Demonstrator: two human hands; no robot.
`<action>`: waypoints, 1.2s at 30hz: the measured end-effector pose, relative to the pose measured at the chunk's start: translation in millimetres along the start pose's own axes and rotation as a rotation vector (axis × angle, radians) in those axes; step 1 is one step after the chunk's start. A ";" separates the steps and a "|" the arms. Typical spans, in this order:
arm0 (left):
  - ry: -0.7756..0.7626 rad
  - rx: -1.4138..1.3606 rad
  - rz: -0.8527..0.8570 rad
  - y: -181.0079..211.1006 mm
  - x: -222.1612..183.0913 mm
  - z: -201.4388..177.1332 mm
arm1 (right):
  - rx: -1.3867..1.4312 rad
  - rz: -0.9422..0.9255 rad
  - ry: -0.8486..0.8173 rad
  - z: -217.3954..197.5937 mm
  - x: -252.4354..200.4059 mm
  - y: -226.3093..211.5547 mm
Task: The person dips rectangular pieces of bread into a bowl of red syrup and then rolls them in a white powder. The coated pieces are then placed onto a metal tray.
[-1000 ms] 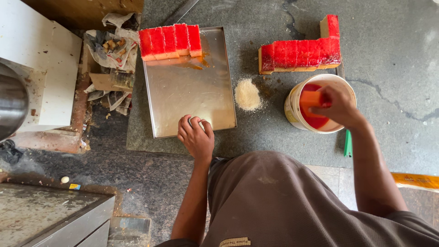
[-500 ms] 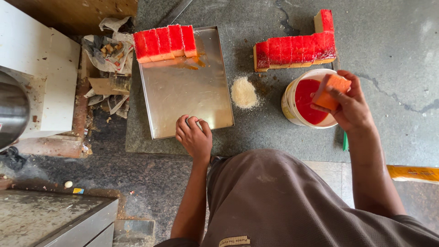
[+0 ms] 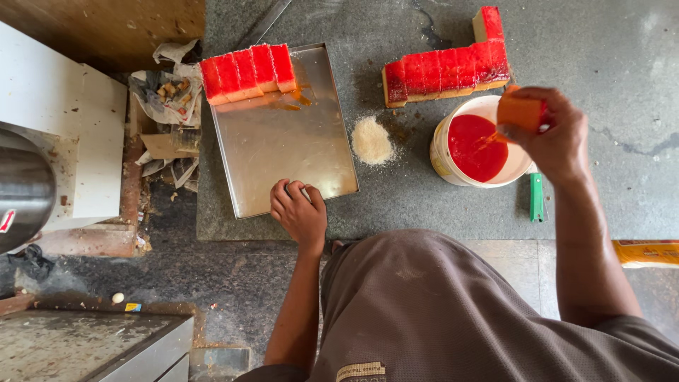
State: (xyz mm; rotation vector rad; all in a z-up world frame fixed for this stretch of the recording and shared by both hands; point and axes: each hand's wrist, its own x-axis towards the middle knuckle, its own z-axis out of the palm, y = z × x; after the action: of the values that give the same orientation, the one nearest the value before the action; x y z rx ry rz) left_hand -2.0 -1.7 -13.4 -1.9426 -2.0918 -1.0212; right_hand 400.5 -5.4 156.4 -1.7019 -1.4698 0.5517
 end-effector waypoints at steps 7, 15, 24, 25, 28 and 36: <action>-0.007 -0.004 -0.002 -1.2 -2.2 0.8 | 0.011 -0.064 0.085 -13.6 -2.2 -8.1; 0.006 -0.021 -0.019 -0.2 0.9 -4.1 | 0.518 0.348 -0.045 31.7 -22.8 31.8; -0.025 -0.053 -0.040 1.5 2.5 -8.4 | 0.752 0.463 0.054 17.7 -14.4 44.6; -0.025 -0.058 -0.043 1.2 2.5 -9.2 | 0.762 0.507 0.046 20.7 -14.5 42.4; -0.017 -0.065 -0.033 0.4 2.6 -10.7 | 0.963 0.673 0.023 24.3 -11.9 30.9; -0.003 -0.067 -0.039 0.1 3.5 -15.4 | 0.882 0.367 -0.063 51.4 17.7 -13.0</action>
State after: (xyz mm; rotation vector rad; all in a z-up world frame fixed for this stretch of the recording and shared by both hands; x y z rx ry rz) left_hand -8.0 -7.0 0.2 -1.9417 -2.1320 -1.1106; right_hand 357.6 26.3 139.8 -1.2198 -0.7389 1.2400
